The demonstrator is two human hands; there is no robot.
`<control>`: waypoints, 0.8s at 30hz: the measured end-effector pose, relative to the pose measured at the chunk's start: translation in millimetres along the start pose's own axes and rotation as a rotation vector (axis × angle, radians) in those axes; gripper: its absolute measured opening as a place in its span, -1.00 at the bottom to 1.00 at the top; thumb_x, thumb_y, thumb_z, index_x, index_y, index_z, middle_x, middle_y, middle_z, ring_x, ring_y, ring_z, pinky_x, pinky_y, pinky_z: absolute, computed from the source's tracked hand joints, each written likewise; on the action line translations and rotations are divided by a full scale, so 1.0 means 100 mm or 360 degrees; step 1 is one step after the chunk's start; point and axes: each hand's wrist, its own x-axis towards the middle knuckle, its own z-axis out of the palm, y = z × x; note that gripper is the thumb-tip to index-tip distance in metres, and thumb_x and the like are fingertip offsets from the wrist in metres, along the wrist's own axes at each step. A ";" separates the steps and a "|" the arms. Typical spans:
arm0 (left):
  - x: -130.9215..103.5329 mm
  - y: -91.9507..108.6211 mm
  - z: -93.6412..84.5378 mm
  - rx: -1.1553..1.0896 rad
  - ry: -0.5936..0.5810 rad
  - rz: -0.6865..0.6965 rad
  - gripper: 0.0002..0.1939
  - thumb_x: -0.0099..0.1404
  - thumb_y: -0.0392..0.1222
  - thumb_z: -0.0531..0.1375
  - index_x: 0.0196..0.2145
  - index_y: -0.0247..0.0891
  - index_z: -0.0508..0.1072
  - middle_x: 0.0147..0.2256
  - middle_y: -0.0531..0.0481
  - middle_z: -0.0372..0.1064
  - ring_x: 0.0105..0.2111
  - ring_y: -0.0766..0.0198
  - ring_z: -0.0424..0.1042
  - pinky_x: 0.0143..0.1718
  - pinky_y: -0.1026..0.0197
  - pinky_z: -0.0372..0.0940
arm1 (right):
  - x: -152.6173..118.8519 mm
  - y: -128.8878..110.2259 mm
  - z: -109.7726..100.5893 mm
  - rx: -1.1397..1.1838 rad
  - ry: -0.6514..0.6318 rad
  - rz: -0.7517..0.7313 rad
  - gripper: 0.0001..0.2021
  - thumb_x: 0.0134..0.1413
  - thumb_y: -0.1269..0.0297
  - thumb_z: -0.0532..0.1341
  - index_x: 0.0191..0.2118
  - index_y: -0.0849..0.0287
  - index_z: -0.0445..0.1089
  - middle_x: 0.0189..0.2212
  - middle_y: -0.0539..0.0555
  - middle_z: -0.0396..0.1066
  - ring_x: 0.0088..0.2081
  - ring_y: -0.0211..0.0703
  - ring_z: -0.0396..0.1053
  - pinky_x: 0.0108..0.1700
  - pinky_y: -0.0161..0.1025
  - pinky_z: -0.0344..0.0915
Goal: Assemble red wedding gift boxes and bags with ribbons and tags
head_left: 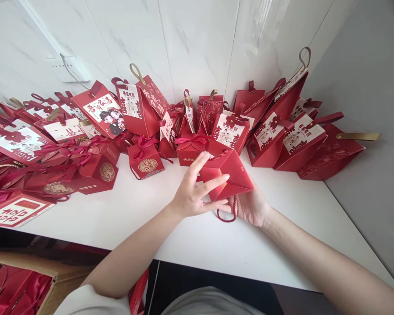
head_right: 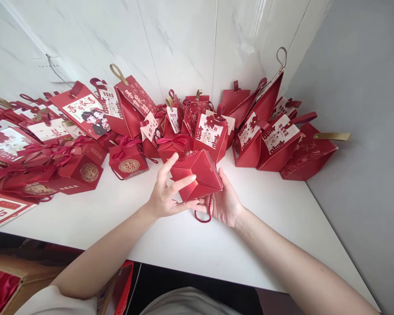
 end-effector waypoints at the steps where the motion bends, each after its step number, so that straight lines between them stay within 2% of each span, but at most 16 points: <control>1: 0.01 0.01 0.00 0.0070 0.0028 0.0048 -0.38 0.02 0.13 0.37 0.05 -0.01 0.45 0.36 -0.05 -0.20 0.35 -0.27 -0.21 0.29 -0.28 -0.13 | 0.00 -0.01 0.02 -0.0037 0.0025 -0.0052 -0.29 0.20 -0.33 -0.18 0.19 0.07 0.25 -0.14 0.22 0.51 -0.19 0.09 0.52 -0.19 0.06 0.49; 4: 0.04 0.01 -0.02 0.0265 0.0090 0.0144 -0.44 0.15 0.12 0.29 0.10 0.04 0.41 0.37 -0.04 -0.20 0.36 -0.27 -0.25 0.29 -0.33 -0.22 | -0.01 -0.06 0.04 -0.0217 0.0114 -0.0236 -0.25 0.16 -0.37 -0.20 0.22 0.05 0.20 -0.04 0.23 0.47 -0.12 0.12 0.50 -0.17 0.04 0.50; 7: 0.05 -0.03 -0.07 0.0235 0.0265 0.0158 -0.51 0.28 0.11 0.16 0.13 -0.02 0.37 0.33 -0.10 -0.08 0.34 -0.18 -0.11 0.30 -0.29 -0.16 | 0.00 -0.13 -0.02 -0.0560 0.0308 -0.0516 -0.32 0.19 -0.32 -0.12 0.22 0.01 0.17 0.07 0.18 0.40 -0.03 0.13 0.45 -0.11 0.03 0.49; 10: 0.06 -0.08 -0.12 0.0025 0.0546 -0.0040 -0.57 0.37 0.03 0.05 0.13 -0.14 0.31 0.25 -0.19 0.09 0.29 -0.05 0.04 0.27 -0.20 -0.01 | -0.01 -0.21 -0.16 -0.1112 0.0474 -0.0784 -0.36 0.16 -0.16 0.14 0.27 -0.01 0.08 0.19 0.17 0.27 0.12 0.16 0.33 0.03 0.07 0.42; 13: 0.09 -0.13 -0.15 -0.0111 0.0719 -0.0312 -0.66 0.42 -0.03 0.00 0.06 -0.16 0.33 0.16 -0.19 0.20 0.22 0.06 0.17 0.22 -0.09 0.10 | -0.02 -0.27 -0.28 -0.1575 0.0614 -0.0966 -0.12 0.01 -0.07 0.33 0.35 -0.05 -0.13 0.30 0.19 0.06 0.24 0.19 0.17 0.13 0.12 0.33; 16: 0.10 -0.20 -0.13 -0.0237 0.0731 -0.0547 -0.71 0.41 -0.02 0.03 -0.04 -0.17 0.38 0.09 -0.15 0.29 0.15 0.11 0.25 0.19 -0.01 0.14 | -0.03 -0.28 -0.34 -0.1930 0.0623 -0.1046 -0.03 -0.03 -0.04 0.37 0.38 -0.04 -0.19 0.35 0.20 -0.06 0.27 0.19 0.11 0.19 0.14 0.25; 18: 0.09 -0.25 -0.09 -0.0386 0.0683 -0.0752 -0.71 0.39 0.01 0.07 -0.05 -0.17 0.39 0.04 -0.13 0.34 0.13 0.12 0.28 0.19 0.00 0.14 | -0.03 -0.28 -0.35 -0.2073 0.0542 -0.0993 -0.06 0.01 -0.01 0.34 0.39 -0.02 -0.19 0.35 0.21 -0.04 0.22 0.17 0.18 0.15 0.13 0.29; 21: 0.09 -0.28 -0.03 -0.0737 0.0522 -0.1033 -0.63 0.36 0.08 0.08 0.00 -0.16 0.37 0.08 -0.13 0.35 0.17 0.11 0.26 0.19 0.00 0.15 | -0.02 -0.27 -0.35 -0.2009 0.0427 -0.0827 -0.12 0.10 0.04 0.28 0.40 -0.04 -0.23 0.31 0.22 0.06 0.11 0.09 0.32 0.06 0.05 0.39; 24: 0.10 -0.28 0.00 -0.1057 0.0374 -0.1212 -0.56 0.35 0.10 0.07 0.08 -0.15 0.33 0.16 -0.13 0.30 0.20 0.09 0.25 0.17 -0.01 0.19 | -0.04 -0.27 -0.34 -0.1868 0.0272 -0.0660 -0.22 0.17 0.05 0.23 0.39 -0.04 -0.17 0.25 0.22 0.17 0.00 0.02 0.42 -0.04 -0.03 0.45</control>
